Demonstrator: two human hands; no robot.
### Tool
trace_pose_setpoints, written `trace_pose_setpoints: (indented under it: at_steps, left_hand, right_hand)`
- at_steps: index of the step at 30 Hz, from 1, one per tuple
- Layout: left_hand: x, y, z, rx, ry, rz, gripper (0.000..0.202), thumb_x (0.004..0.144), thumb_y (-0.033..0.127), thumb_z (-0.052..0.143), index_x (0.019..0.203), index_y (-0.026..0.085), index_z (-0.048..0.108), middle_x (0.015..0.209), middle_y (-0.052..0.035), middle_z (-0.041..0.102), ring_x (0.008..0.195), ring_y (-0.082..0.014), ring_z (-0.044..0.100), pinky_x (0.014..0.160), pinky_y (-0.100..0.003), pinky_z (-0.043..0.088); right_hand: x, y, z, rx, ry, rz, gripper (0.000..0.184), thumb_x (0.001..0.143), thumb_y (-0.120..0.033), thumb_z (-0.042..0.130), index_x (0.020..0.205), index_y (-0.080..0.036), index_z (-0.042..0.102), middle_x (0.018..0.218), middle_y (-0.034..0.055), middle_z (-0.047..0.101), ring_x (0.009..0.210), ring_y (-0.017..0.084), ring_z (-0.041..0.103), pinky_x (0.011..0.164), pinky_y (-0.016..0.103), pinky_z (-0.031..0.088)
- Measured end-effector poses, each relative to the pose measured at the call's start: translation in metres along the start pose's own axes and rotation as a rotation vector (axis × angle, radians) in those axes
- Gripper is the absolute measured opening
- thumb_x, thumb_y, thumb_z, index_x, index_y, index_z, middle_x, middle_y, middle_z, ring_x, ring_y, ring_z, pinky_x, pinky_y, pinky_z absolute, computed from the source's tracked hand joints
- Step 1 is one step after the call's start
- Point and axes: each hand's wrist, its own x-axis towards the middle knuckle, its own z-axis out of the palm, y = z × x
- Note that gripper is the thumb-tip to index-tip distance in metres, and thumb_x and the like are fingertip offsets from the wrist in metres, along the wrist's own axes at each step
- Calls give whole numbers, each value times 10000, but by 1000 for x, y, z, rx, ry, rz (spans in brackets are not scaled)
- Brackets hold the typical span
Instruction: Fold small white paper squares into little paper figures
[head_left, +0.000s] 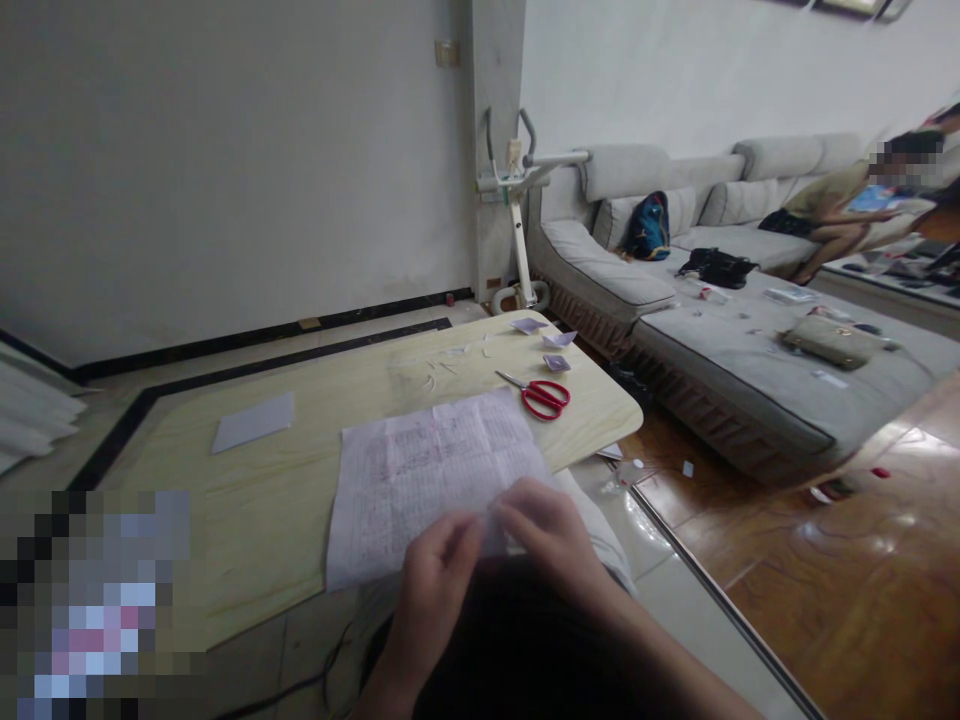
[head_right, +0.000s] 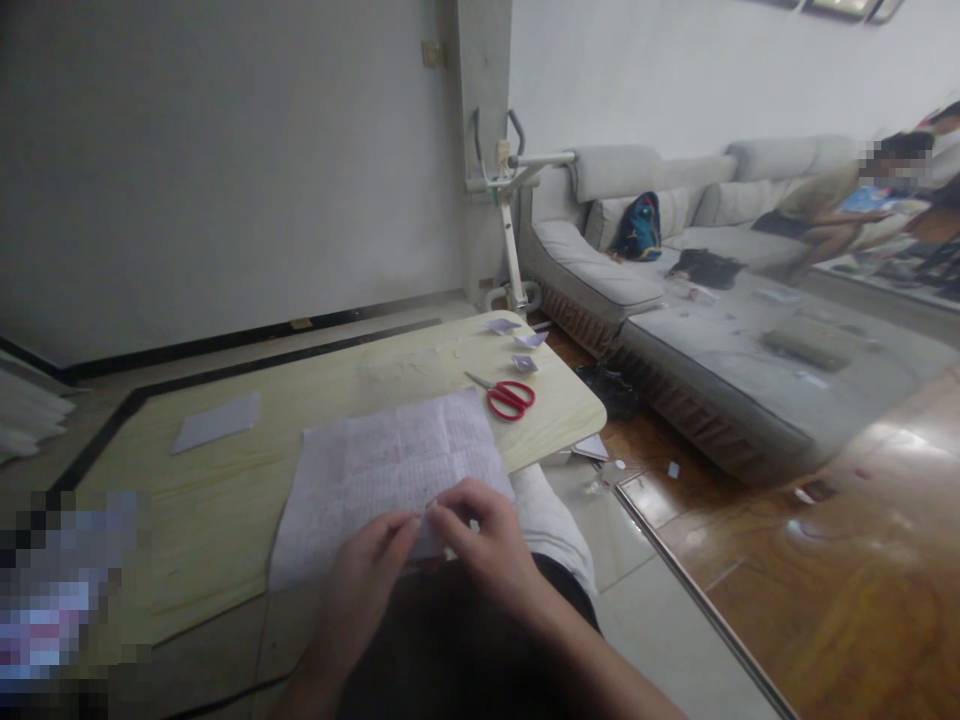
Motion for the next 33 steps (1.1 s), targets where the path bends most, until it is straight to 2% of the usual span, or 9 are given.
trace_pose_setpoints:
  at_steps: [5,9,17,22,25,29,33]
  left_hand:
    - [0,1,1,-53,-10,-53,267,852,411,629,865,180,761,757,-39,771,713,-223,738,628,-289,614]
    - [0,2,2,-103,1,-75,257,814,421,670,816,177,753,720,-35,763,695,-228,742,597,-289,619]
    - [-1,-2,3,-105,-19,-90,281,853,418,643,907,164,749,768,-44,775,695,-216,740,641,-305,627]
    - [0,-3,0,11,3,-15,285,878,398,587,739,179,705,676,-10,720,678,-203,712,595,-250,588]
    - [1,-3,-1,28,-41,-11,299,884,403,570,756,180,723,670,-9,720,653,-204,710,570,-247,578]
    - [1,-1,-1,-9,-67,-54,277,877,401,593,811,177,742,698,-23,750,666,-214,732,584,-262,592]
    - [1,0,-1,-53,-71,-74,260,869,383,608,824,167,745,726,-39,769,661,-217,744,592,-274,605]
  right_hand:
    - [1,1,1,-11,-34,-8,209,852,-282,625,671,-177,629,646,-18,562,631,140,511,600,257,410]
    - [1,-2,1,-18,-40,-23,268,884,-310,598,652,-178,612,630,-23,543,626,138,499,593,256,405]
    - [2,-2,1,-29,-38,-14,214,849,-262,637,653,-177,651,616,-31,556,610,133,502,585,248,403]
    - [2,-2,0,-5,-39,-8,227,879,-303,618,702,-172,673,654,-14,583,647,145,523,615,255,409]
    - [2,-3,0,12,-50,0,239,888,-314,600,714,-166,672,659,-10,573,650,147,514,607,256,403]
    - [4,-2,0,4,-47,25,263,883,-321,600,668,-172,627,636,-22,521,625,137,475,584,255,379]
    - [6,1,0,-61,-71,79,288,820,-297,654,586,-183,532,585,-45,445,599,128,437,557,250,337]
